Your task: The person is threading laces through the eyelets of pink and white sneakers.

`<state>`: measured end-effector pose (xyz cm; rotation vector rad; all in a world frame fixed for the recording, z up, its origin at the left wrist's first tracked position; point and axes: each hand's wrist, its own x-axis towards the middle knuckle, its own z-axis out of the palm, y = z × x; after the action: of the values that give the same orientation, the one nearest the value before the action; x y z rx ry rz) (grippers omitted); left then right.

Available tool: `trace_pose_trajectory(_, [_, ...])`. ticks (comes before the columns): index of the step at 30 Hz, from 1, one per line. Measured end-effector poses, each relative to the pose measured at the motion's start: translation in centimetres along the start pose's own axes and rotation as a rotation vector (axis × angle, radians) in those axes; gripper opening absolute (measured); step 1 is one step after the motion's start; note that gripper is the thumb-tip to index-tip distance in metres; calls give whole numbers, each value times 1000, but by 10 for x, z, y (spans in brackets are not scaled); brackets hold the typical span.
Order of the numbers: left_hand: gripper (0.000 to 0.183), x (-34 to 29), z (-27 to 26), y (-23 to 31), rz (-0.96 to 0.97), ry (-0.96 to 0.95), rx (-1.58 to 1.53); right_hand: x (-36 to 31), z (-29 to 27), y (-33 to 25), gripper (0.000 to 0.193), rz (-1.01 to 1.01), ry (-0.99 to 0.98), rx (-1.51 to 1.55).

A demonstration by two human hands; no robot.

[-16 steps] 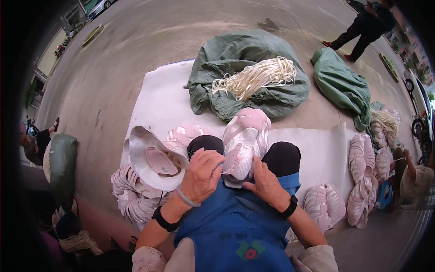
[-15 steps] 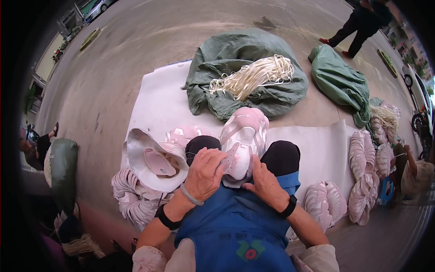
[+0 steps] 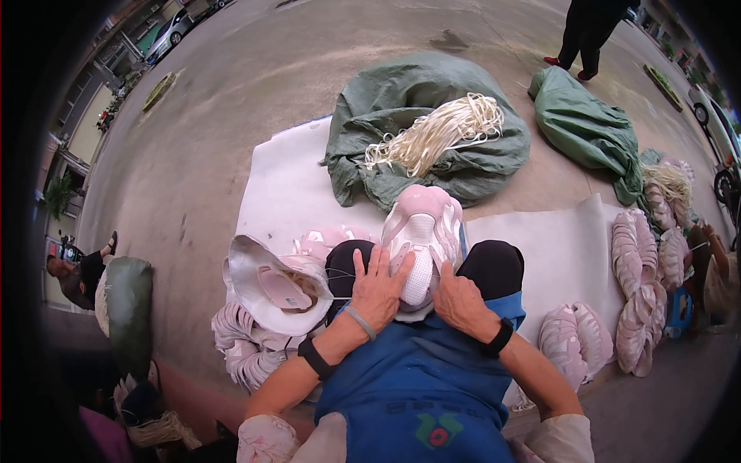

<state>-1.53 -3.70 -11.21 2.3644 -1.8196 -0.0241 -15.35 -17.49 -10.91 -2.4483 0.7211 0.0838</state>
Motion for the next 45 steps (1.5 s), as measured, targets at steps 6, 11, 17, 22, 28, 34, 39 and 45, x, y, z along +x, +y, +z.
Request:
trace_pose_trajectory(6, [61,-11,2,-8,-43,280,-81,6,-20,-14,41,-313,136,-48])
trace_pose_trajectory(11, [81,-2,30,21,-51,174,-173,-10,-30,13,41,-294,128,-259])
trace_pose_trajectory(17, [94,-5,71,14,-106,269,-159,5,-18,34,41,-475,193,-301])
trace_pose_trajectory(22, [91,13,86,14,-151,164,-192,3,-52,4,44,-339,126,-103])
trace_pose_trajectory(28, [51,33,4,56,-319,94,-498,0,-67,-11,43,-246,-3,-59])
trace_pose_trajectory(34, [46,14,30,44,-14,580,-336,-1,-65,-5,41,-282,36,-6])
trace_pose_trajectory(39, [58,20,45,61,96,554,-446,-14,-60,8,35,-246,134,-93])
trace_pose_trajectory(45, [21,0,15,30,111,751,-503,-8,-28,1,40,-446,430,159])
